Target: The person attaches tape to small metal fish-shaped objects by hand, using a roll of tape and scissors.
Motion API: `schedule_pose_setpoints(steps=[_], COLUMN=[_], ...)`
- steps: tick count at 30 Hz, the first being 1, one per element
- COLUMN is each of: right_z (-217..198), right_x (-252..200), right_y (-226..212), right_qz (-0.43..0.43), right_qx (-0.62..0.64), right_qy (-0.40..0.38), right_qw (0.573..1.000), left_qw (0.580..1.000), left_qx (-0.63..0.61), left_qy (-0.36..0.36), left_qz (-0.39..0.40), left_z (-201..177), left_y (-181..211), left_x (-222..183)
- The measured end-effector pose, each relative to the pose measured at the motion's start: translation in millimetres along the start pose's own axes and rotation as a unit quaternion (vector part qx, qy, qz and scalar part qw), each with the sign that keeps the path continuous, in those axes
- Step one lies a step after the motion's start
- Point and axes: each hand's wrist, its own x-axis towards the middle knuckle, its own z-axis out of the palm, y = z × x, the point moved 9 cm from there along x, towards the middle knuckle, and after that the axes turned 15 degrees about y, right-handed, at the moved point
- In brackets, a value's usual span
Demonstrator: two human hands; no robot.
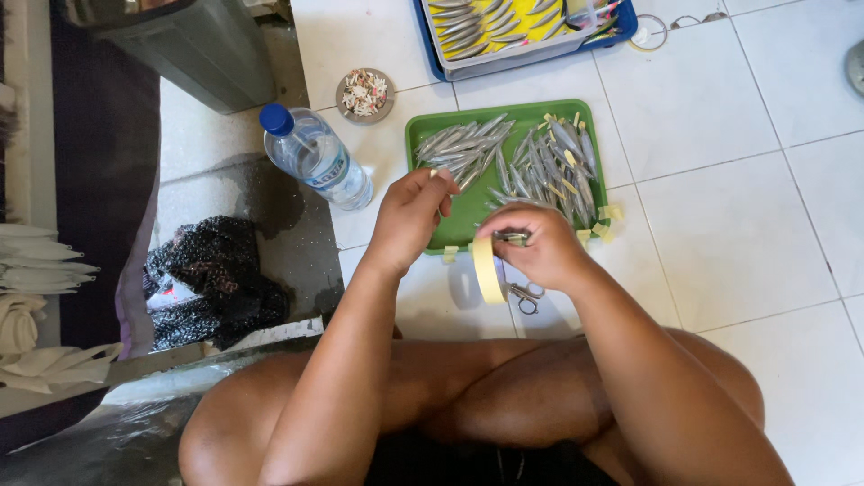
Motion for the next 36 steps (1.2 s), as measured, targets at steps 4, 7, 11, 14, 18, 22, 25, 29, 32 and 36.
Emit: schedule_pose_setpoints(steps=[4,7,11,14,18,22,25,29,32,36], right_z=[-45,-64,-76,-77,-84,-86,-78,-78,-80,-80], right_x=[10,9,10,16,12,11,14,14,9,6], right_y=[-64,-75,-55,-41,-47,-53,-64,-81,-100,-100], right_qz=[-0.159,-0.192,-0.086,-0.021,-0.033,-0.068,-0.097,-0.121,-0.224,-0.247], right_qx=[0.029,0.004,0.064,0.159,0.108,0.066,0.051,0.033,-0.06,-0.071], right_qy=[0.141,0.206,0.298,0.241,0.279,0.318,0.284,0.251,0.253,0.289], right_qw=[0.977,0.96,0.948,0.957,0.954,0.943,0.952,0.96,0.939,0.922], left_qw=[0.994,0.984,0.968,0.957,0.952,0.957,0.971,0.976,0.947,0.932], left_qx=[0.037,-0.025,-0.102,-0.122,-0.087,-0.1,-0.088,0.014,0.099,0.136], left_qy=[-0.101,-0.173,-0.201,-0.21,-0.226,-0.231,-0.177,-0.027,0.038,0.05], left_qz=[-0.008,0.036,0.113,0.157,0.185,0.146,0.138,0.214,0.302,0.332], left_z=[21,42,47,46,48,58,55,41,38,47], left_y=[16,22,35,43,46,38,29,58,55,53], left_x=[-27,-40,-45,-47,-52,-58,-54,-49,-49,-54])
